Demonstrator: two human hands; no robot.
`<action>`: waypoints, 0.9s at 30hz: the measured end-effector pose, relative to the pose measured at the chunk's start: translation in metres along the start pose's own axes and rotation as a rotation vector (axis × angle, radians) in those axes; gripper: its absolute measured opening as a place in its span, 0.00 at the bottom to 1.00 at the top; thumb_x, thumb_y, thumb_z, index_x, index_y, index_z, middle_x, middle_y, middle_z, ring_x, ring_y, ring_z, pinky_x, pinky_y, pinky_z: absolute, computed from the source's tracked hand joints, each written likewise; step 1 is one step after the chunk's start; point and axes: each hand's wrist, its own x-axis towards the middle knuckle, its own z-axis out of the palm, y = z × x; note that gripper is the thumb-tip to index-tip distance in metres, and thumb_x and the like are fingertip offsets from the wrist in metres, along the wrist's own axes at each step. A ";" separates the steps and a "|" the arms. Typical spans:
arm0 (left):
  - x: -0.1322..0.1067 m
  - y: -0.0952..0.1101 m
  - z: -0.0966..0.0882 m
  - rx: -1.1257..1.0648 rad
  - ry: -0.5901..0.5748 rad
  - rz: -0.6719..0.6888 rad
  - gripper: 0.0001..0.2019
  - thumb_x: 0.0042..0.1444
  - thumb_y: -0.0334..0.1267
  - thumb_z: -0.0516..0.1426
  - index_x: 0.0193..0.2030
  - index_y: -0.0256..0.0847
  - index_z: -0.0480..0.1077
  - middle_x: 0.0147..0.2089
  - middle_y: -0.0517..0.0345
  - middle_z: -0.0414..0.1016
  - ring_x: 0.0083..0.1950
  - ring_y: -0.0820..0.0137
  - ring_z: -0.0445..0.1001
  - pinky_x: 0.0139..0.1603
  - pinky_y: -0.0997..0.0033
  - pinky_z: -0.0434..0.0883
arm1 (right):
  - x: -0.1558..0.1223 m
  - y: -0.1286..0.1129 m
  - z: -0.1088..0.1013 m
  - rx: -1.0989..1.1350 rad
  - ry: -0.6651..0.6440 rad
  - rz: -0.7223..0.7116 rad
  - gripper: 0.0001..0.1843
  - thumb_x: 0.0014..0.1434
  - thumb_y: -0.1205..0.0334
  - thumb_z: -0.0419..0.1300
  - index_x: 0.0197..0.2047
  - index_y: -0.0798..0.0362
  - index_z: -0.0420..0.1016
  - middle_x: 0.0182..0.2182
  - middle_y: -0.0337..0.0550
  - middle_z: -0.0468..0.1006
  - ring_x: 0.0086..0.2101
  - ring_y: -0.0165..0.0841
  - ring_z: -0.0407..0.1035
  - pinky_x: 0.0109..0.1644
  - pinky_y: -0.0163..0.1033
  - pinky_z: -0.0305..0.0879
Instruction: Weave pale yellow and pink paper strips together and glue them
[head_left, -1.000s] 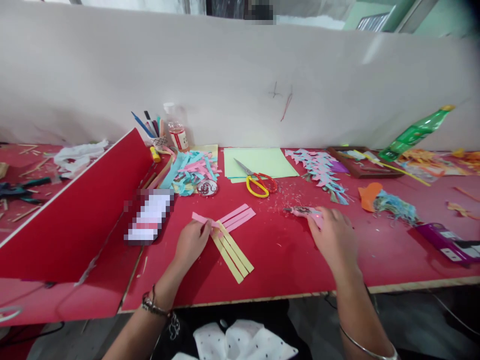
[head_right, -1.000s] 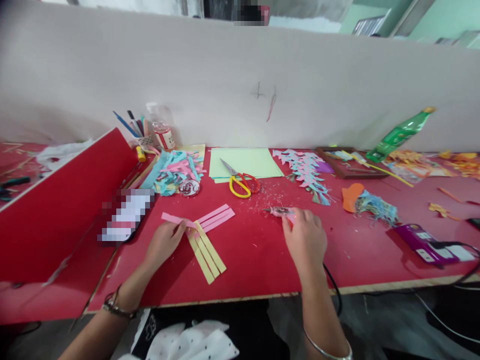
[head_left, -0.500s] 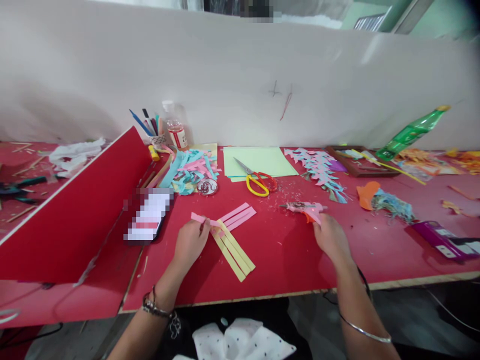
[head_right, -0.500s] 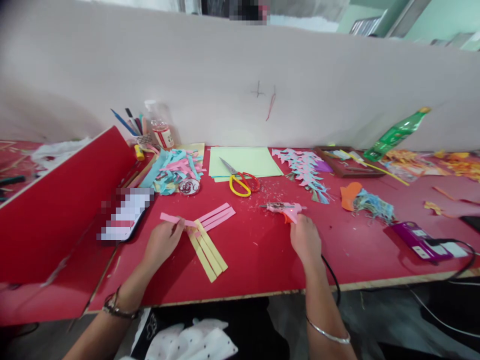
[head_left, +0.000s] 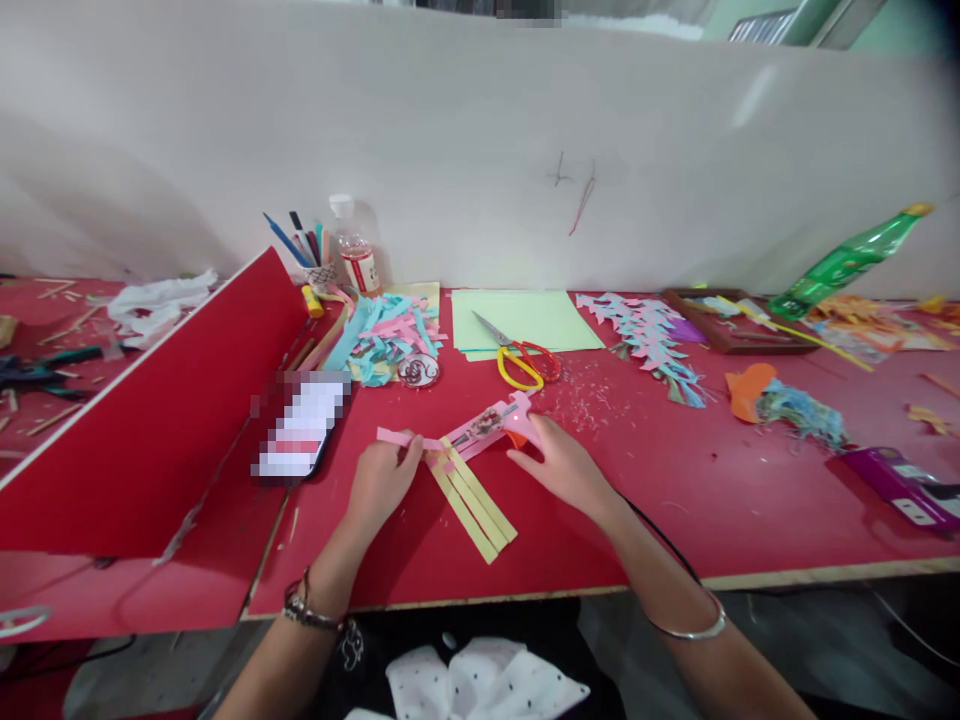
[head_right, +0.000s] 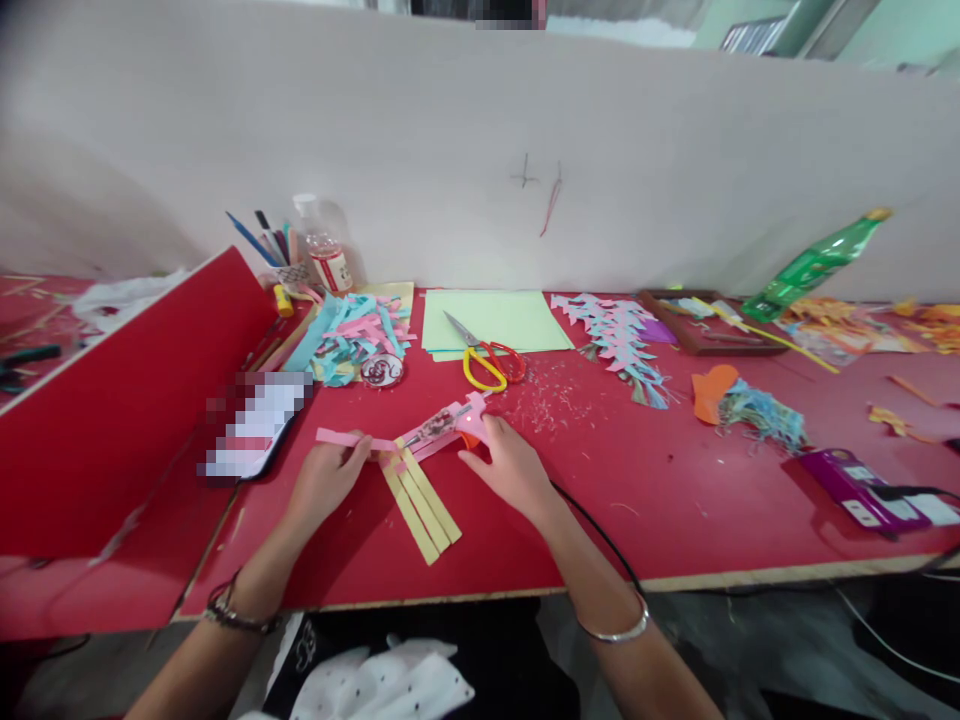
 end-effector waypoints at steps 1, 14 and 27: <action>0.000 0.000 0.000 0.001 0.003 0.001 0.15 0.58 0.40 0.45 0.29 0.37 0.68 0.27 0.53 0.74 0.34 0.66 0.74 0.28 0.77 0.59 | 0.000 -0.001 0.000 -0.020 -0.007 -0.017 0.29 0.54 0.53 0.53 0.56 0.59 0.58 0.49 0.58 0.68 0.51 0.44 0.63 0.51 0.47 0.61; 0.000 0.000 0.000 0.032 -0.010 0.012 0.16 0.58 0.40 0.44 0.29 0.37 0.68 0.25 0.53 0.73 0.31 0.66 0.73 0.27 0.76 0.58 | 0.001 -0.007 0.002 -0.193 -0.036 -0.099 0.22 0.58 0.60 0.49 0.54 0.60 0.58 0.45 0.57 0.69 0.45 0.42 0.66 0.43 0.44 0.64; 0.001 -0.003 0.001 0.026 0.004 0.028 0.15 0.58 0.40 0.44 0.30 0.38 0.68 0.27 0.53 0.74 0.33 0.65 0.73 0.28 0.76 0.60 | -0.001 -0.006 -0.002 -0.252 -0.035 -0.048 0.20 0.59 0.64 0.47 0.54 0.60 0.57 0.43 0.56 0.69 0.43 0.41 0.67 0.41 0.42 0.64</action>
